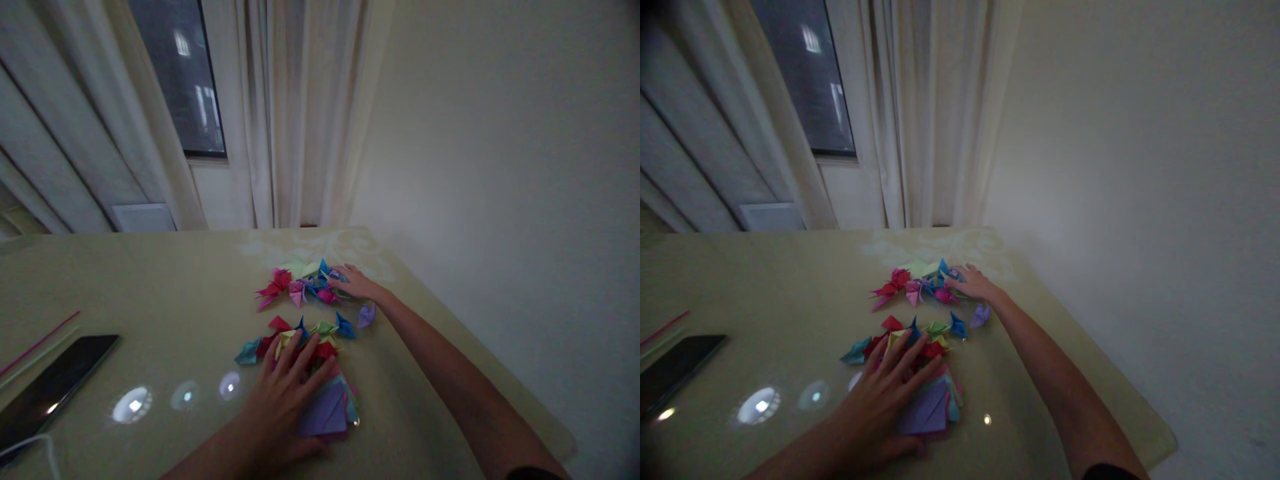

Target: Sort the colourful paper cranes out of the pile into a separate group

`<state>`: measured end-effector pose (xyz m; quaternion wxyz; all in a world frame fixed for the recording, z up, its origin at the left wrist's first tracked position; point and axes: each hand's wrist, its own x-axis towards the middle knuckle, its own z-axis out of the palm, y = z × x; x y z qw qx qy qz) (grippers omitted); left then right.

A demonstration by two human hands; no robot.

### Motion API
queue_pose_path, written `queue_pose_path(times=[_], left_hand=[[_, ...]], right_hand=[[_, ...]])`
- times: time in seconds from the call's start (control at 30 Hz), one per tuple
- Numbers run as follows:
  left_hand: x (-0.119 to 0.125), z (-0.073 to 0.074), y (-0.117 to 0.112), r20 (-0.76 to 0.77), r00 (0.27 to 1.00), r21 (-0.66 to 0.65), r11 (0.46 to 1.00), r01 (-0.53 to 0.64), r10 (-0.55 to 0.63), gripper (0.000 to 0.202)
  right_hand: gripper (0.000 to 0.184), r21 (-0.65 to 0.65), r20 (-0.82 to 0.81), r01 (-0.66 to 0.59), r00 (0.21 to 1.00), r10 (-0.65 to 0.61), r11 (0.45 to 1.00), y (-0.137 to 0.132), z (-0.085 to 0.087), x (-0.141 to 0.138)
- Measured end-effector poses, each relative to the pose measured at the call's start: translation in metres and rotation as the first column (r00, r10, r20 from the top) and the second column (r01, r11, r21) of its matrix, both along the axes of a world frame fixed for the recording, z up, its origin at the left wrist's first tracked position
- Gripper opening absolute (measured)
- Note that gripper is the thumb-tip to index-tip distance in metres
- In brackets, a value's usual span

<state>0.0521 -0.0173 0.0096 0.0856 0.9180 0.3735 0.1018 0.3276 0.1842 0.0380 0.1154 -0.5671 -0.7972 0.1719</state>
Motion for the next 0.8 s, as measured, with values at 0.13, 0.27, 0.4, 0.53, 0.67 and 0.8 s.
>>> queue_pose_path(times=[0.13,0.27,0.4,0.53,0.67,0.8], left_hand=[[0.034,-0.003,0.026,-0.022,0.997,-0.025,0.996,-0.080,0.079,0.104],[0.045,0.009,0.051,0.035,0.998,0.007,0.999,-0.052,0.051,0.069],[0.032,0.036,0.072,0.297,0.953,-0.030,0.998,-0.053,0.060,0.052],[-0.016,0.046,0.099,0.463,0.859,-0.170,0.973,-0.154,0.217,0.057],[-0.065,0.021,0.120,0.304,0.861,-0.137,0.913,-0.384,0.408,0.086],[-0.060,-0.003,0.117,0.133,0.879,-0.215,0.879,-0.426,0.459,0.111]], right_hand=[[0.053,-0.007,-0.088,-0.199,0.976,0.198,0.980,0.006,-0.007,-0.044],[0.036,0.000,-0.170,-0.371,0.915,0.366,0.928,-0.005,-0.003,-0.065],[0.030,0.022,-0.241,-0.432,0.873,0.424,0.902,-0.021,0.017,-0.037],[0.051,0.009,-0.261,-0.363,0.899,0.352,0.932,-0.045,0.031,0.018],[0.115,-0.087,-0.094,-0.239,0.968,0.231,0.967,-0.074,0.012,0.047],[0.137,-0.091,-0.030,-0.225,0.974,0.224,0.970,-0.082,-0.023,0.016]])
